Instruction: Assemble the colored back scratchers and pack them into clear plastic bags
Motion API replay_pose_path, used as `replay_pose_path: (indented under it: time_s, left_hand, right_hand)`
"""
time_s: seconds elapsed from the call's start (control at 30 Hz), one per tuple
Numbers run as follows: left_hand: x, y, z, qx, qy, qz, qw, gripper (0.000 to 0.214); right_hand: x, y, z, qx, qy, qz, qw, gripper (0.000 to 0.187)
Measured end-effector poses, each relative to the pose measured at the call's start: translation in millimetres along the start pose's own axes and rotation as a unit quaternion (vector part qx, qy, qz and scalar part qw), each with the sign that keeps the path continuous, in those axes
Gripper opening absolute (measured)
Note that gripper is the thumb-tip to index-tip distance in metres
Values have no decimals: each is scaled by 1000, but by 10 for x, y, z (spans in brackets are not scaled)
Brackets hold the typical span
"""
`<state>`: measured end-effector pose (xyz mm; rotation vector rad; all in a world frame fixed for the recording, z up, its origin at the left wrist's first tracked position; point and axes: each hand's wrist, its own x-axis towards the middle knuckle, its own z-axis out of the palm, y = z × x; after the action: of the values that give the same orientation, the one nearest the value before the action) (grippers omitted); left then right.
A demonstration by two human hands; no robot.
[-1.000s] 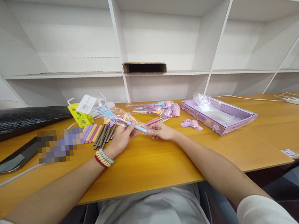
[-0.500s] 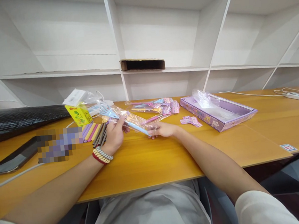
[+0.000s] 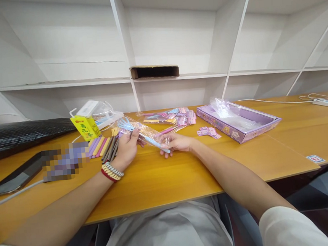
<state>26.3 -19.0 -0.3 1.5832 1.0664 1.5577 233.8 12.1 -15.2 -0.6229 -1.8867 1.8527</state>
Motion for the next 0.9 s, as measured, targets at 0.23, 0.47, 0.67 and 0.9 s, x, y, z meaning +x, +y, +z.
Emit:
replay_pose_path:
  time_s: [0.23, 0.47, 0.67, 0.9]
  left_hand:
    - [108, -21, -52, -72, 42, -14, 996, 35]
    - [175, -26, -145, -32, 70, 18, 997, 34]
    - [74, -51, -125, 83, -28, 46, 995, 32]
    - [74, -40, -130, 155, -42, 61, 985, 32]
  right_hand:
    - [22, -4, -13, 61, 97, -30, 993, 21]
    - [-73, -104, -82, -33, 36, 26, 998, 26]
    - [-47, -47, -61, 1, 45, 25, 999, 33]
    - [-30, -53, -47, 19, 84, 46, 995, 33]
